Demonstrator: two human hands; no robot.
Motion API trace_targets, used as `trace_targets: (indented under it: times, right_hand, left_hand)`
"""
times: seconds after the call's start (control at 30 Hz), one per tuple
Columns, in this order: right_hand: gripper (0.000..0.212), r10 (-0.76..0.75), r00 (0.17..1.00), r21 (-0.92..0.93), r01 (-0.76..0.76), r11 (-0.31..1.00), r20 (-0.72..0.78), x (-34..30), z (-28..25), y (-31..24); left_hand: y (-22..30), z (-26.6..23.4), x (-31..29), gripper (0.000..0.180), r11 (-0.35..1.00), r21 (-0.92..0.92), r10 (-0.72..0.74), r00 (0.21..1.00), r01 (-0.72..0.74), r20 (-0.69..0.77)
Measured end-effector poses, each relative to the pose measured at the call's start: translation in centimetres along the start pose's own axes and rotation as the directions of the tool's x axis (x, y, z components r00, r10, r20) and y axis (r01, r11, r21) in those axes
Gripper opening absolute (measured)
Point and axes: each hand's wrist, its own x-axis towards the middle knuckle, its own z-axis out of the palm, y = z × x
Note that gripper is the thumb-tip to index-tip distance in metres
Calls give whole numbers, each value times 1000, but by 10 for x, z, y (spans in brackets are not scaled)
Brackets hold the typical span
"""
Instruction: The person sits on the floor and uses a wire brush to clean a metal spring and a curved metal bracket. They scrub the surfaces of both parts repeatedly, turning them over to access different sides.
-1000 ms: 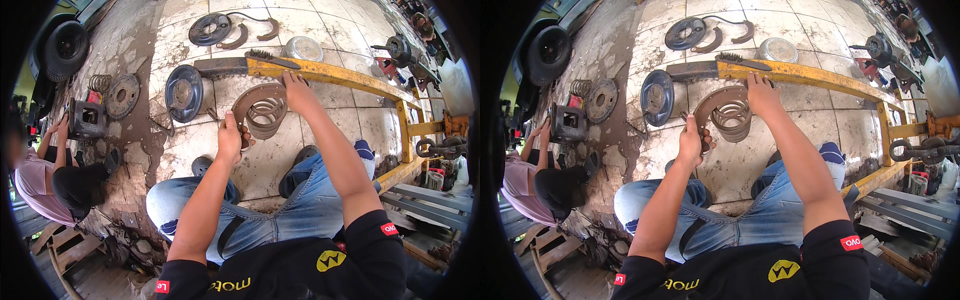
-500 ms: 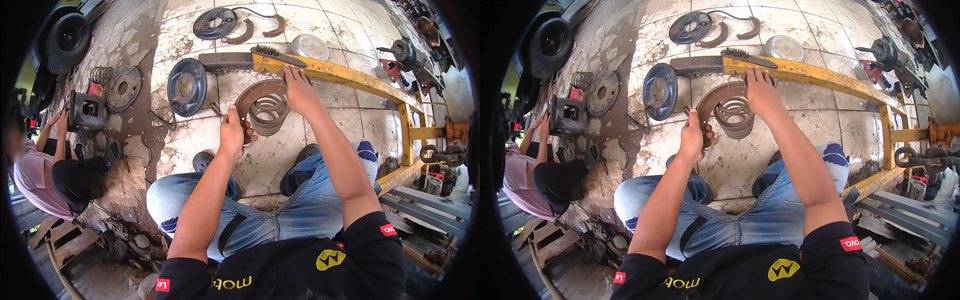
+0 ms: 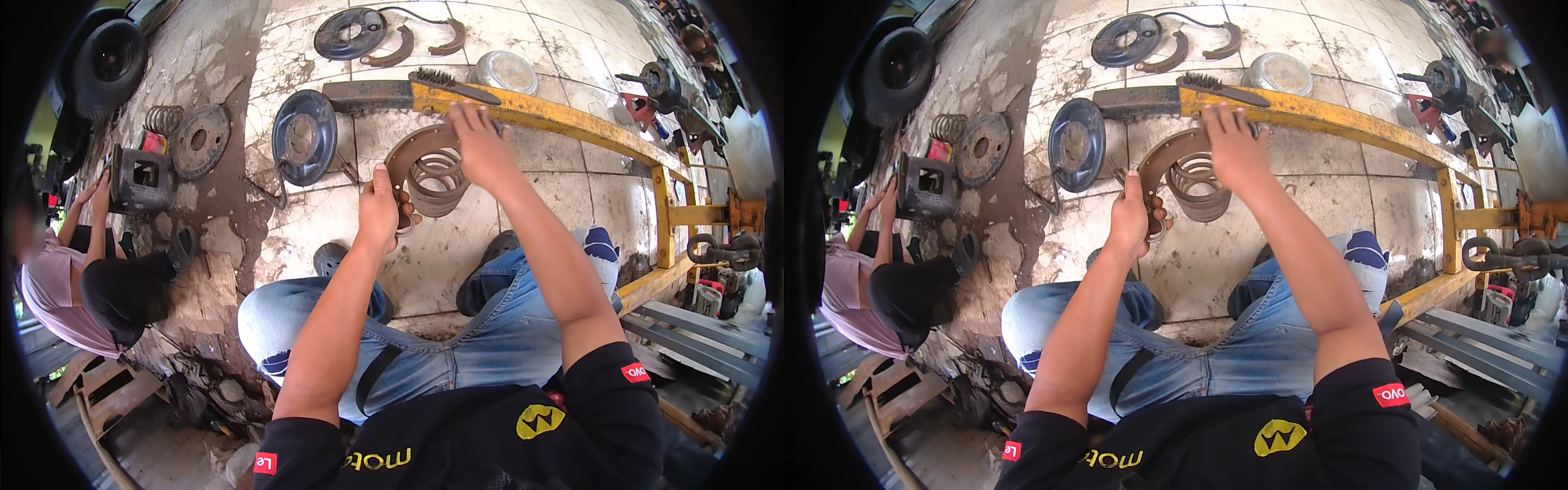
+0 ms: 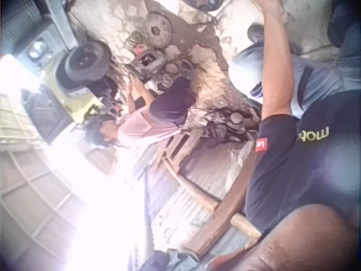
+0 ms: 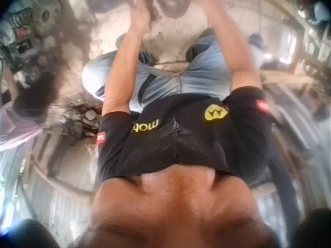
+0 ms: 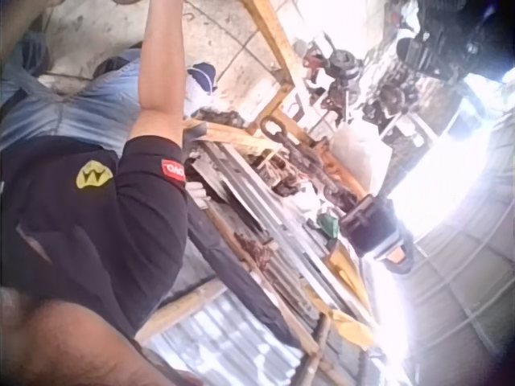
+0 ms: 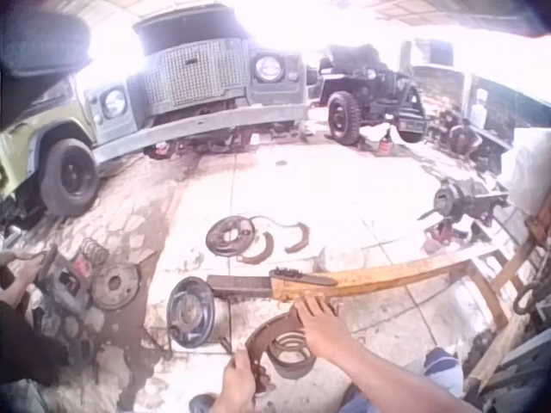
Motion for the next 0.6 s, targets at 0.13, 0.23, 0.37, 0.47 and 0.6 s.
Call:
trace_targets:
  times: [0.13, 0.23, 0.37, 0.47, 0.6]
  right_hand:
    - [66, -32, 994, -87, 22, 996, -108, 6, 30, 13]
    - [63, 142, 980, -8, -142, 990, 141, 19, 7, 22]
    - [61, -51, 999, -76, 50, 996, -6, 3, 2, -4]
    - [62, -141, 989, -177, 130, 976, -53, 5, 17, -3]
    - [63, 125, 976, -6, -126, 992, 179, 15, -10, 10]
  left_hand:
    - [1, 5, 0, 45, 1000, -31, 3, 1000, -3, 24]
    - [-4, 1, 0, 46, 1000, -13, 9, 1000, -9, 6]
    - [-3, -1, 2, 46, 1000, 3, 0, 1000, 0, -12]
    - [-1, 0, 5, 48, 999, -38, 27, 999, -25, 28]
    - [-5, 1, 4, 50, 1000, 26, 5, 1000, -5, -16]
